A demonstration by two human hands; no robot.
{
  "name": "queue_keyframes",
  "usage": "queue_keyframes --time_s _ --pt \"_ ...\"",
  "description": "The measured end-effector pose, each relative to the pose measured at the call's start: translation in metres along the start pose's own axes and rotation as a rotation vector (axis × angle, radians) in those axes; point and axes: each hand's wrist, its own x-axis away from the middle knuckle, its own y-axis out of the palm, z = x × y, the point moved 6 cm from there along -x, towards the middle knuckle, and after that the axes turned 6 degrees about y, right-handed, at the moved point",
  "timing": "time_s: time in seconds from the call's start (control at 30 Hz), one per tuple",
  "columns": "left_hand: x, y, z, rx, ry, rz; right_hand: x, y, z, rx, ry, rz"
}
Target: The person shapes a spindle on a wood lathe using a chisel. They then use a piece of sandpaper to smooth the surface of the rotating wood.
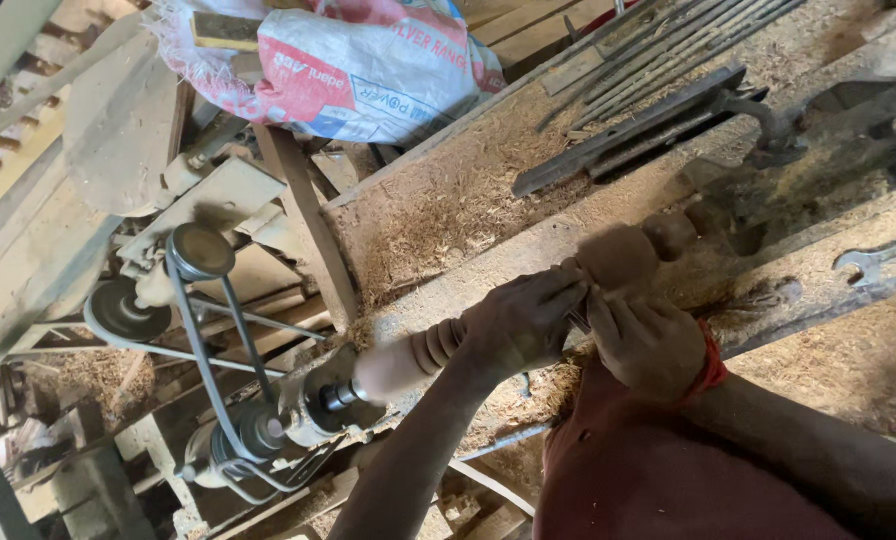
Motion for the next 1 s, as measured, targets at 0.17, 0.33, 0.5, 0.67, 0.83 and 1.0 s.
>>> queue_keyframes --time_s 0.17,0.33,0.5,0.67,0.83,1.0 --pt "0.002 0.004 -0.004 -0.033 0.036 -0.005 -0.001 0.004 -0.006 0.011 0.078 -0.058" --pt "0.002 0.006 -0.003 -0.054 0.060 0.009 0.006 0.005 -0.004 -0.009 0.064 -0.077" --pt "-0.002 0.003 -0.001 -0.081 0.093 0.017 0.006 0.008 0.001 -0.039 0.061 -0.076" --pt "-0.006 0.005 -0.003 -0.061 0.061 -0.017 0.007 0.008 0.001 -0.063 0.073 -0.040" --pt "-0.004 0.004 -0.001 -0.063 0.058 -0.024 0.007 0.012 -0.001 -0.022 0.084 -0.070" --pt "-0.006 0.005 0.002 -0.093 0.092 -0.044 0.007 0.015 -0.001 -0.037 0.114 -0.105"
